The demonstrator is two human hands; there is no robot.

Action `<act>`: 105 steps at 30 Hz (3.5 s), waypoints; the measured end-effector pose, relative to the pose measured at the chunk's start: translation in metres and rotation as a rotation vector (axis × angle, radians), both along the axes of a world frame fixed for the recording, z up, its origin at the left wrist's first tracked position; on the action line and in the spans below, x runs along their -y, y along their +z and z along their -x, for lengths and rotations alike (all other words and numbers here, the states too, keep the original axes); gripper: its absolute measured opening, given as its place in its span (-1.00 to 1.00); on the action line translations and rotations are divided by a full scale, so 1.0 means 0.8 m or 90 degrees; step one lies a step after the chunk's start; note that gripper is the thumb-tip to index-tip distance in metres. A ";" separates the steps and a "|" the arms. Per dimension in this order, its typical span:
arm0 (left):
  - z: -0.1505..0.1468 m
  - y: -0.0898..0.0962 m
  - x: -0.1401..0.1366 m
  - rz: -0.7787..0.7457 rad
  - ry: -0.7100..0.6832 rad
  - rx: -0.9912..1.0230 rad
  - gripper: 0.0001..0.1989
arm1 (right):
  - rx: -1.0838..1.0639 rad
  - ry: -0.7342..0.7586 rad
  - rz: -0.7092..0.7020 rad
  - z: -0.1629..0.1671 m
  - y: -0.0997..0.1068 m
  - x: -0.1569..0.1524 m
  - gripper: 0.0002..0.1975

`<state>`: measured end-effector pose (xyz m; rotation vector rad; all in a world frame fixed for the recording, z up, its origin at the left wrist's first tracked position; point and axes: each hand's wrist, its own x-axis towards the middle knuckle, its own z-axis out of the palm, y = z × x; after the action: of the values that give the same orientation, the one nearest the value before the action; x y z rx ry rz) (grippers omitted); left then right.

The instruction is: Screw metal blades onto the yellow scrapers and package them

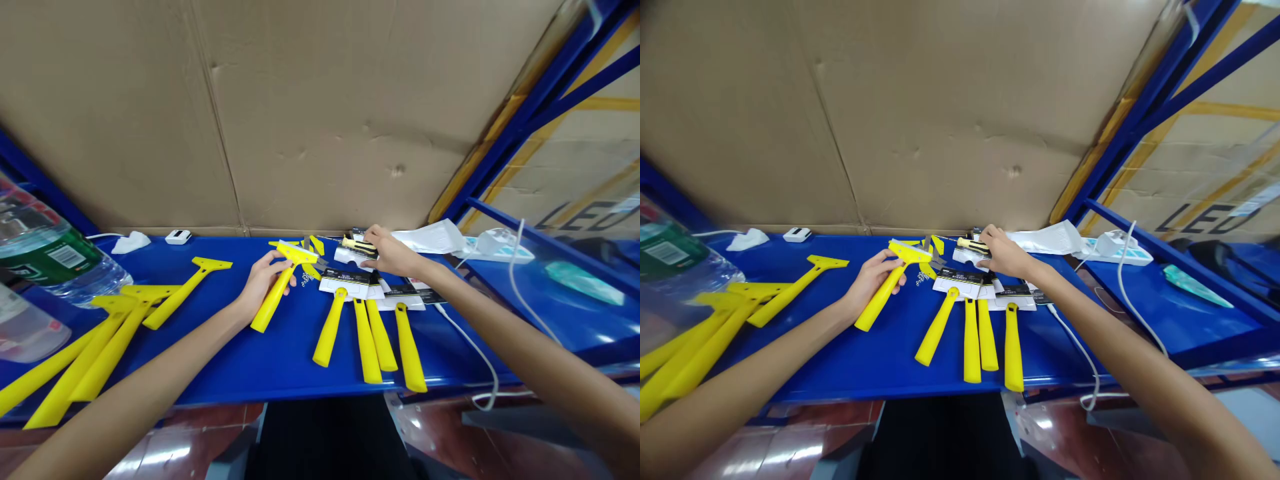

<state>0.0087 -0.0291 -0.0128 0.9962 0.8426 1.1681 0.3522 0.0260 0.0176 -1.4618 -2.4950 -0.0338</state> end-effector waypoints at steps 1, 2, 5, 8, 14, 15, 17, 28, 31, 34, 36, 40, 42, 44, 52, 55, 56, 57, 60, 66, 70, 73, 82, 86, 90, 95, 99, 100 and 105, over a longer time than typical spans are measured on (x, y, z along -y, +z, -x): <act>0.000 0.000 0.000 -0.002 0.001 -0.001 -0.62 | 0.007 -0.001 0.002 -0.001 -0.001 0.001 -0.56; 0.000 -0.001 0.000 -0.003 0.001 0.000 -0.62 | 0.014 -0.005 0.005 -0.001 -0.001 0.001 -0.57; 0.001 -0.003 -0.001 -0.010 -0.003 0.004 -0.60 | 0.035 -0.021 0.020 -0.002 -0.003 0.001 -0.57; 0.002 -0.007 -0.003 -0.013 -0.009 0.003 -0.58 | 0.048 -0.035 0.033 -0.002 -0.006 0.000 -0.51; 0.003 -0.010 -0.006 -0.011 -0.012 -0.002 -0.56 | 0.065 -0.062 0.065 -0.004 -0.013 -0.002 -0.48; 0.003 -0.010 -0.005 -0.013 -0.011 0.000 -0.57 | 0.066 -0.060 0.065 -0.005 -0.014 -0.002 -0.48; 0.003 -0.010 -0.005 -0.018 -0.010 0.006 -0.57 | 0.066 -0.054 0.065 -0.007 -0.014 -0.002 -0.51; 0.004 -0.010 -0.005 -0.030 -0.031 0.021 -0.60 | -0.017 -0.031 -0.026 -0.006 -0.016 0.008 -0.69; 0.002 -0.002 -0.001 -0.038 -0.032 0.033 -0.59 | -0.052 -0.027 -0.054 -0.004 -0.016 0.012 -0.83; 0.001 0.010 0.004 -0.042 -0.018 0.039 -0.62 | -0.092 -0.011 -0.084 0.000 -0.010 0.021 -0.90; 0.002 0.015 0.005 -0.043 -0.009 0.054 -0.64 | -0.117 0.016 -0.111 0.003 0.000 0.031 -0.91; 0.007 0.017 0.002 -0.040 -0.007 0.082 -0.64 | -0.158 0.112 -0.230 0.011 0.033 0.061 -0.84; 0.009 0.015 0.000 -0.047 -0.005 0.090 -0.63 | -0.141 0.120 -0.306 0.014 0.049 0.078 -0.83; 0.010 0.014 -0.002 -0.057 -0.005 0.092 -0.64 | -0.116 0.083 -0.353 0.015 0.059 0.091 -0.82; 0.013 0.017 -0.003 -0.062 -0.004 0.086 -0.65 | -0.136 0.074 -0.382 0.027 0.085 0.109 -0.76; 0.015 0.017 -0.004 -0.059 -0.001 0.089 -0.63 | -0.175 0.148 -0.314 0.035 0.089 0.107 -0.78; 0.015 0.018 -0.004 -0.058 0.001 0.088 -0.63 | -0.186 0.168 -0.300 0.037 0.087 0.106 -0.81; 0.015 0.018 -0.004 -0.058 0.004 0.087 -0.62 | -0.193 0.188 -0.292 0.038 0.085 0.105 -0.83; 0.016 0.018 -0.005 -0.068 0.008 0.089 -0.62 | -0.198 0.242 -0.289 0.039 0.074 0.102 -0.83; 0.018 0.028 -0.002 -0.086 0.017 0.120 -0.62 | -0.214 0.236 -0.256 0.042 0.048 0.093 -0.67; 0.022 0.047 -0.003 -0.134 0.057 0.138 -0.62 | -0.210 0.263 -0.227 0.049 0.018 0.079 -0.51; 0.022 0.073 -0.006 -0.181 0.083 0.166 -0.64 | -0.191 0.273 -0.198 0.053 -0.009 0.068 -0.39; -0.043 0.186 -0.006 -0.358 0.014 0.202 -0.66 | -0.180 0.288 -0.155 0.064 -0.027 0.080 -0.33; -0.087 0.191 -0.024 -0.384 -0.046 0.215 -0.68 | -0.220 0.302 -0.157 0.064 -0.029 0.089 -0.49; -0.110 0.152 -0.058 -0.323 -0.033 0.210 -0.69 | -0.324 0.329 -0.217 0.060 -0.038 0.082 -0.56; -0.116 0.102 -0.084 -0.229 0.039 0.235 -0.75 | -0.479 0.309 -0.243 0.059 -0.039 0.075 -0.58; -0.118 0.081 -0.083 -0.141 0.039 0.205 -0.71 | -0.542 0.298 -0.256 0.062 -0.033 0.078 -0.68; -0.118 0.077 -0.081 -0.111 0.034 0.187 -0.69 | -0.555 0.289 -0.260 0.062 -0.032 0.078 -0.69; -0.106 0.057 -0.070 -0.007 0.007 0.090 -0.36 | -0.606 0.240 -0.275 0.060 -0.028 0.078 -0.74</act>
<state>0.0937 0.0266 0.0331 0.9078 0.7310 1.2377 0.3042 -0.0362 -0.0044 -0.5868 -1.7593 0.1473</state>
